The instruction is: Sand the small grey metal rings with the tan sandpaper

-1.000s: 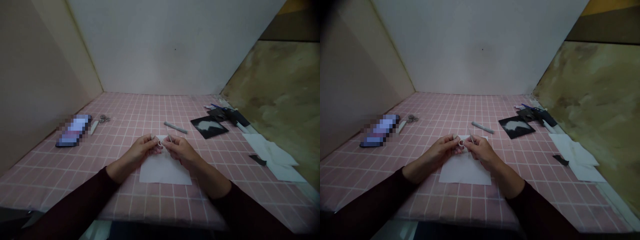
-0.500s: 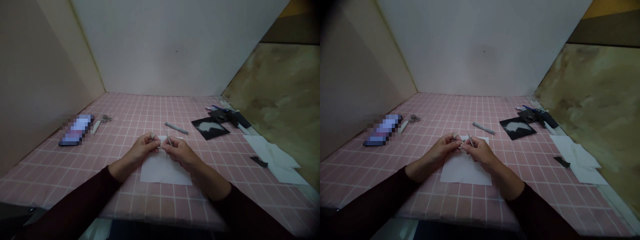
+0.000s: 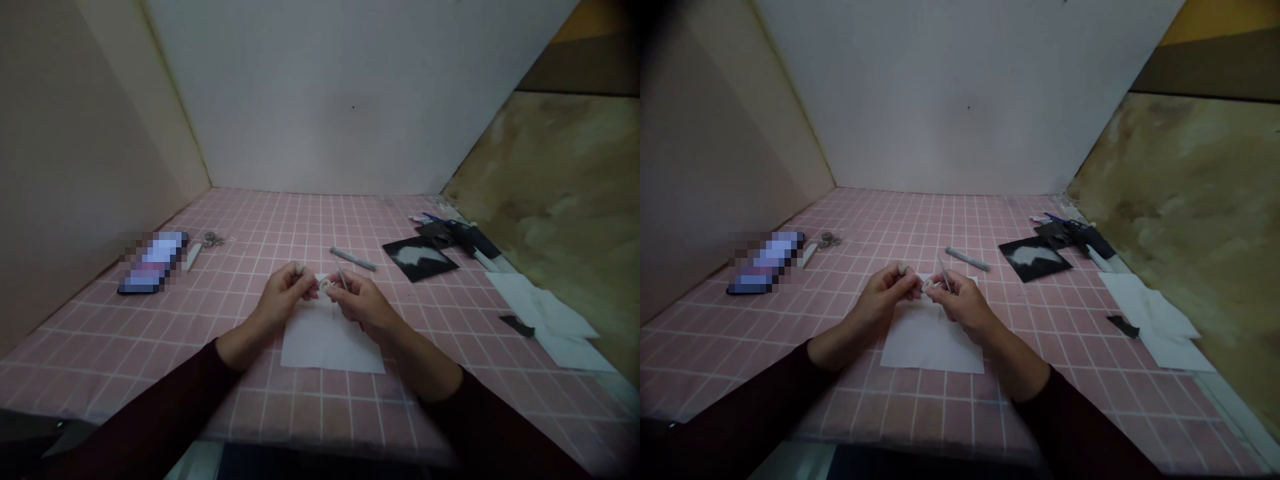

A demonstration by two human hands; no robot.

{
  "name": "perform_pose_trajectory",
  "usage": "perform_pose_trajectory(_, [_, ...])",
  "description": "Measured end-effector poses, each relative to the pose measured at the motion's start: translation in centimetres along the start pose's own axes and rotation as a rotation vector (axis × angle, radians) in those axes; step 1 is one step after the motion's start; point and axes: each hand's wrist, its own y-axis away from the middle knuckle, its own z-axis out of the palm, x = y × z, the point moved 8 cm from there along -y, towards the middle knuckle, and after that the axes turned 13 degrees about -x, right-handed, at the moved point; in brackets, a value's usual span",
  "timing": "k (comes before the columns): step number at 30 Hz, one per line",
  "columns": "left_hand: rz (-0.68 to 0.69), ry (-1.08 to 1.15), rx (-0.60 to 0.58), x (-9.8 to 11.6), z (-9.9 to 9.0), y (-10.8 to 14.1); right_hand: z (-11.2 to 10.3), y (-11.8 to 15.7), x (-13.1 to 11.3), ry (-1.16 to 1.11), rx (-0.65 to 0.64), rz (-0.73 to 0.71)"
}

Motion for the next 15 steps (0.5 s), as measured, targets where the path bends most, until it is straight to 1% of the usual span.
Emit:
perform_pose_trajectory(2, [0.068,-0.003,0.019,1.2,0.0,0.3,-0.2,0.0,-0.1,-0.004,-0.004,-0.007])
perform_pose_trajectory(3, [0.087,0.004,0.001,1.6,0.2,0.4,-0.2,0.0,-0.1,0.002,-0.010,-0.010])
perform_pose_trajectory(5, [0.115,-0.006,-0.038,2.2,0.5,0.5,-0.2,0.0,-0.2,0.024,-0.027,-0.017])
perform_pose_trajectory(9, [0.151,-0.031,-0.023,2.8,0.2,0.8,0.0,0.1,-0.3,0.087,-0.052,-0.012])
perform_pose_trajectory(10, [0.148,-0.031,-0.040,2.8,0.3,0.9,0.1,0.1,-0.3,0.096,-0.057,-0.003])
perform_pose_trajectory(15, [0.136,-0.092,-0.231,2.7,1.6,0.8,0.2,0.3,-0.3,0.126,-0.062,0.015])
